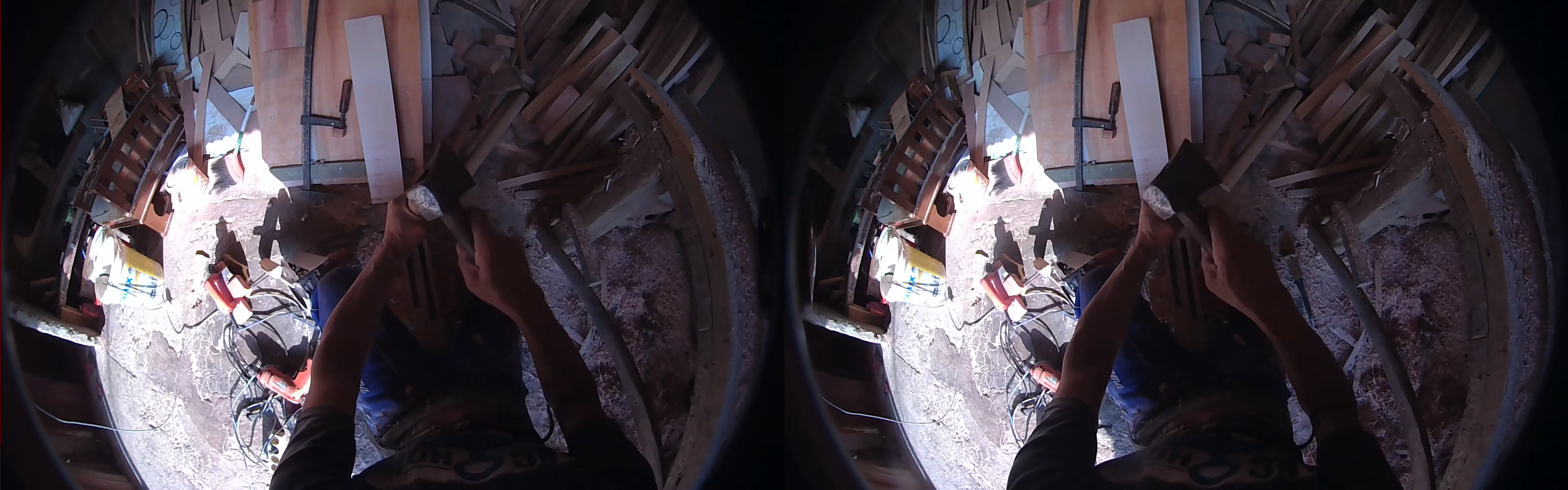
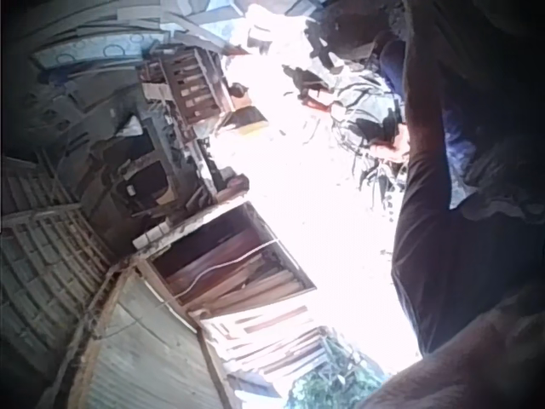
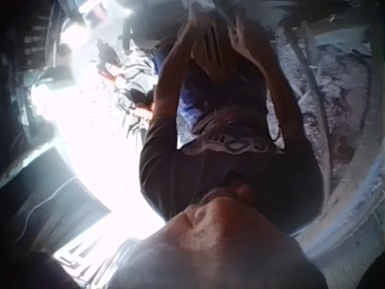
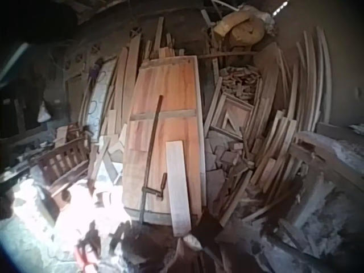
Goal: The person carves a slot into a wooden beam using a chisel and an axe, moves the beam, and then drills into it with a power drill.
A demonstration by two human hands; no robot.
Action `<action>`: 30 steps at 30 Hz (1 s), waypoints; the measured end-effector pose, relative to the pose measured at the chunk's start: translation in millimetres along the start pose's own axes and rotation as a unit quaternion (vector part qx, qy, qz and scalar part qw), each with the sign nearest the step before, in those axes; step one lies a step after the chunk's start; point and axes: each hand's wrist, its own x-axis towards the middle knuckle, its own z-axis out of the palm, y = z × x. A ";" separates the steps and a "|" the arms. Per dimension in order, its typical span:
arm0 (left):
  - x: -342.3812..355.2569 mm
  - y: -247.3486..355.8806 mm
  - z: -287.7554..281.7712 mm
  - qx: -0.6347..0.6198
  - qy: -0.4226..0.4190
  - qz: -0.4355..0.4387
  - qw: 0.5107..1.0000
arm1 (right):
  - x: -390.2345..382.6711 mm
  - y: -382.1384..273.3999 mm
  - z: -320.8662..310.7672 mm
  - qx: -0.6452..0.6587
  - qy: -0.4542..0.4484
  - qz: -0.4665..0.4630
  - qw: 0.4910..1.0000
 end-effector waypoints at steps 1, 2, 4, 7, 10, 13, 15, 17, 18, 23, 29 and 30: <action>-6.1 -2.7 -3.6 0.028 -0.007 0.023 0.999 | 2.3 -0.7 1.3 -0.048 -0.039 0.009 0.998; -7.2 -5.8 -6.4 0.052 -0.015 0.055 0.997 | -0.5 5.1 6.0 -0.050 -0.020 -0.023 0.998; -12.8 -8.1 -9.0 0.221 -0.027 0.164 0.961 | -0.6 13.6 20.9 -0.050 0.012 -0.095 0.994; -6.9 -7.4 0.2 0.134 0.040 0.152 0.978 | 5.9 5.8 7.4 -0.008 0.002 -0.083 0.997; -22.7 -25.1 -10.8 0.045 0.023 -0.028 0.998 | 14.6 -17.0 -2.8 -0.016 0.021 -0.057 0.998; -16.4 -22.9 -4.7 0.137 0.017 0.061 0.989 | 23.1 21.0 28.5 -0.056 0.001 -0.096 0.994; -1.0 -11.6 -3.4 0.187 0.033 0.142 0.971 | 17.1 28.0 27.6 -0.039 0.036 -0.127 0.991; -13.0 -11.7 -0.7 0.185 0.033 0.138 0.972 | 9.6 17.2 23.1 -0.021 0.029 -0.120 0.992; -18.4 -13.9 -2.3 0.137 0.032 0.076 0.987 | 11.9 5.6 11.9 -0.015 0.014 -0.103 0.994; -22.6 -18.7 -5.6 0.010 -0.014 -0.142 0.990 | 21.6 -10.2 4.2 -0.034 0.009 -0.065 0.997; -20.2 -28.3 -7.1 0.162 0.041 0.161 0.973 | 16.5 6.3 17.0 -0.002 0.028 -0.138 0.990; -29.0 -31.3 -9.4 0.130 0.029 0.080 0.988 | 20.7 -13.7 -0.6 0.012 0.012 -0.106 0.994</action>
